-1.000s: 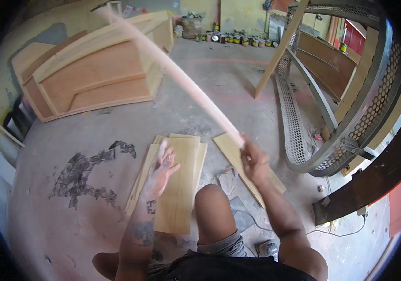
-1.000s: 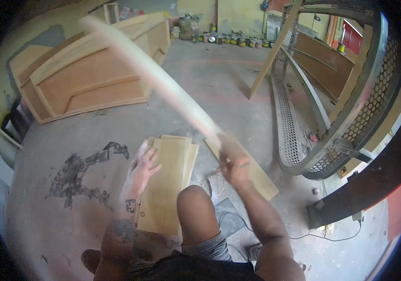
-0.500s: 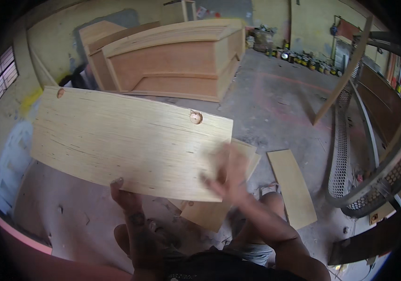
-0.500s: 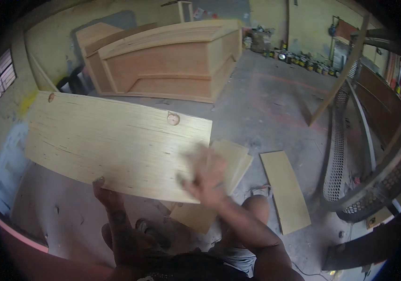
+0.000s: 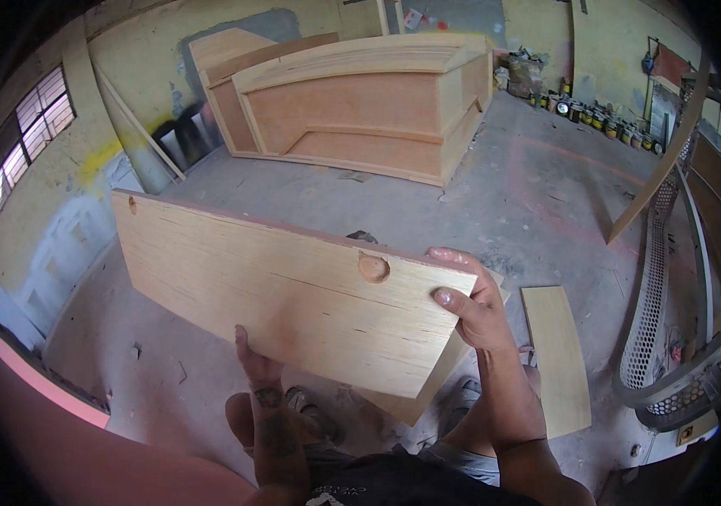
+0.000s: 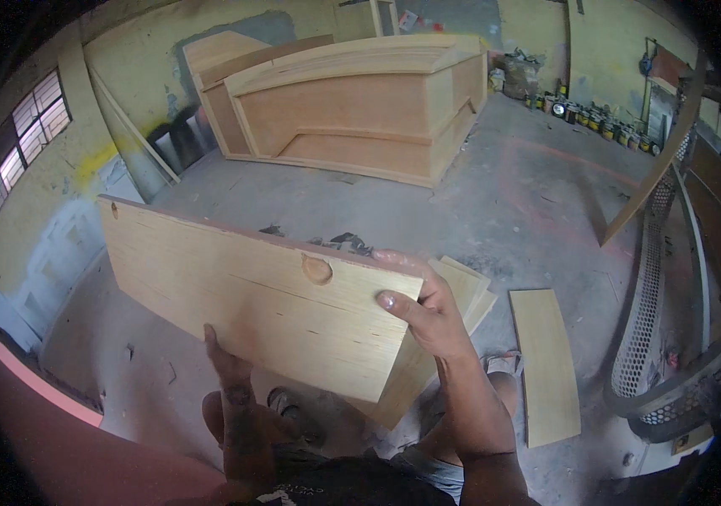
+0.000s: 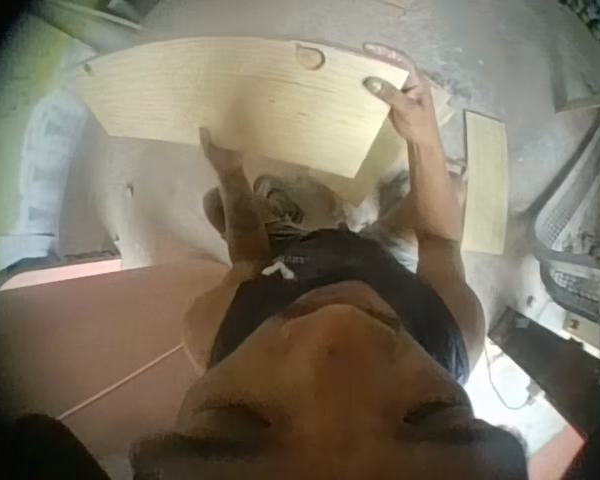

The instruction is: The user is using a handheld power sander to smooth the edges and surfaces of several wooden planks.

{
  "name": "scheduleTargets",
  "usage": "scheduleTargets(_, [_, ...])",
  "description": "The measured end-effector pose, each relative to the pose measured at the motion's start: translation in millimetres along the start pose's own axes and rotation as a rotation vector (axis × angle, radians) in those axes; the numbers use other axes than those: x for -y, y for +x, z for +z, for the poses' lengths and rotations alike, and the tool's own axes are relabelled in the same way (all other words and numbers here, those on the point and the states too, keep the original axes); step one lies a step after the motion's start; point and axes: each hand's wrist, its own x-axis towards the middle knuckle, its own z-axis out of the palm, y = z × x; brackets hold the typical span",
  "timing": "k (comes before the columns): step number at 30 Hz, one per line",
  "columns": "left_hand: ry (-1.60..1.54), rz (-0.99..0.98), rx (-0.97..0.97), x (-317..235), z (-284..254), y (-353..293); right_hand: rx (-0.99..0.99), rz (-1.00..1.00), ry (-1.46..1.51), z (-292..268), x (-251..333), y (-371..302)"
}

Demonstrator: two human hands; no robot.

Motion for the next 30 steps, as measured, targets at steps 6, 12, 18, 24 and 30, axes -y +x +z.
scheduleTargets(6, [-0.101,0.131,-0.197,30.0,35.8,25.4,0.111,0.023,0.013,-17.2,-10.6,-19.1])
scheduleTargets(12, [-0.006,0.274,-0.27,37.3,43.3,27.4,0.175,0.04,-0.015,-28.4,-14.3,-35.2])
scheduleTargets(18, [0.028,0.197,-0.108,34.4,35.2,21.9,0.046,0.052,0.023,-42.2,-23.2,-45.9])
scheduleTargets(24, [0.328,0.143,-0.27,-6.7,106.5,-16.9,-0.213,-0.019,0.227,-61.6,-20.3,-43.5])
scheduleTargets(30, [0.388,0.236,0.135,-36.6,140.0,-24.7,-0.402,-0.034,0.348,-66.9,-7.8,-41.6])
